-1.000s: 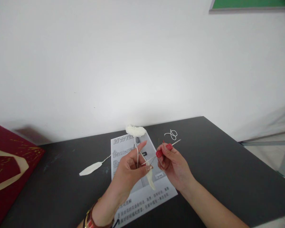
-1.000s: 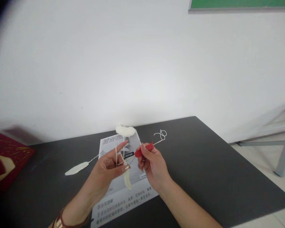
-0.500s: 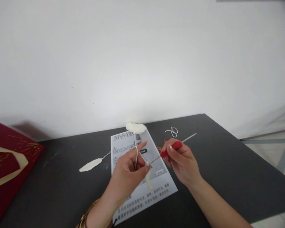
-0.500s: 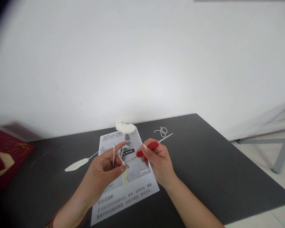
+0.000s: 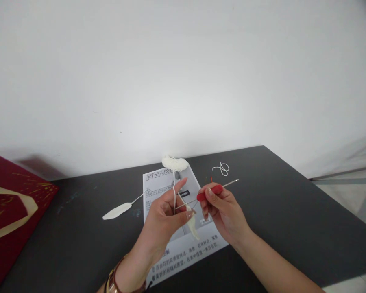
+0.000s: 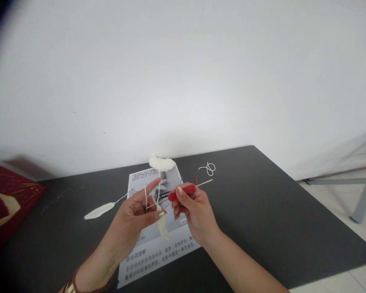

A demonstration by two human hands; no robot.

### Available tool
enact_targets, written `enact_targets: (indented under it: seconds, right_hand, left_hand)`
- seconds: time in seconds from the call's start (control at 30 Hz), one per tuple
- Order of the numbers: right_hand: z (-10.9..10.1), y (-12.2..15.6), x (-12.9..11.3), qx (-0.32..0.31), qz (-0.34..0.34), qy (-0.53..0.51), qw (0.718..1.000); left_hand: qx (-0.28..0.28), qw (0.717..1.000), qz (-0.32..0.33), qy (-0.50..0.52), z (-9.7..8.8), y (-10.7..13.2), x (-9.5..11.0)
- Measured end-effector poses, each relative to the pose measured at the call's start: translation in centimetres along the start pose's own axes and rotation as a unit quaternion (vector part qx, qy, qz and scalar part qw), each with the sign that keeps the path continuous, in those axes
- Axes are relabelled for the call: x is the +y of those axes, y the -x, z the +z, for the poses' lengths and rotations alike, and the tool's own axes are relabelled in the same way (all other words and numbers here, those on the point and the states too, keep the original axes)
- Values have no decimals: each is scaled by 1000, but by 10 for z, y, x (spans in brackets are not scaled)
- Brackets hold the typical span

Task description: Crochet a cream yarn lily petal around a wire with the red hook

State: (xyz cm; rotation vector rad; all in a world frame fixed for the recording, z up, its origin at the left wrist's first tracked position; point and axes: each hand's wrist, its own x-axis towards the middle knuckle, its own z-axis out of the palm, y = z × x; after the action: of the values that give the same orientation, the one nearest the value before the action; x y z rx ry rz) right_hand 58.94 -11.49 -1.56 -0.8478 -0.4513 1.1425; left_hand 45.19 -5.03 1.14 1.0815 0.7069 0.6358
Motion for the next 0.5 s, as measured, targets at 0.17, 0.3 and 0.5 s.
enact_targets:
  seconds: [0.17, 0.3, 0.5]
  right_hand:
    - [3, 2, 3, 10, -16, -12, 1000]
    - [4, 2, 4, 22, 4, -25, 999]
    - [1, -2, 4, 18, 54, -57, 997]
  left_hand:
    - [-1, 1000, 3, 13, -2, -1, -3]
    - [10, 1000, -4, 23, -1, -1, -4]
    - [1, 1000, -6, 17, 2, 1, -2]
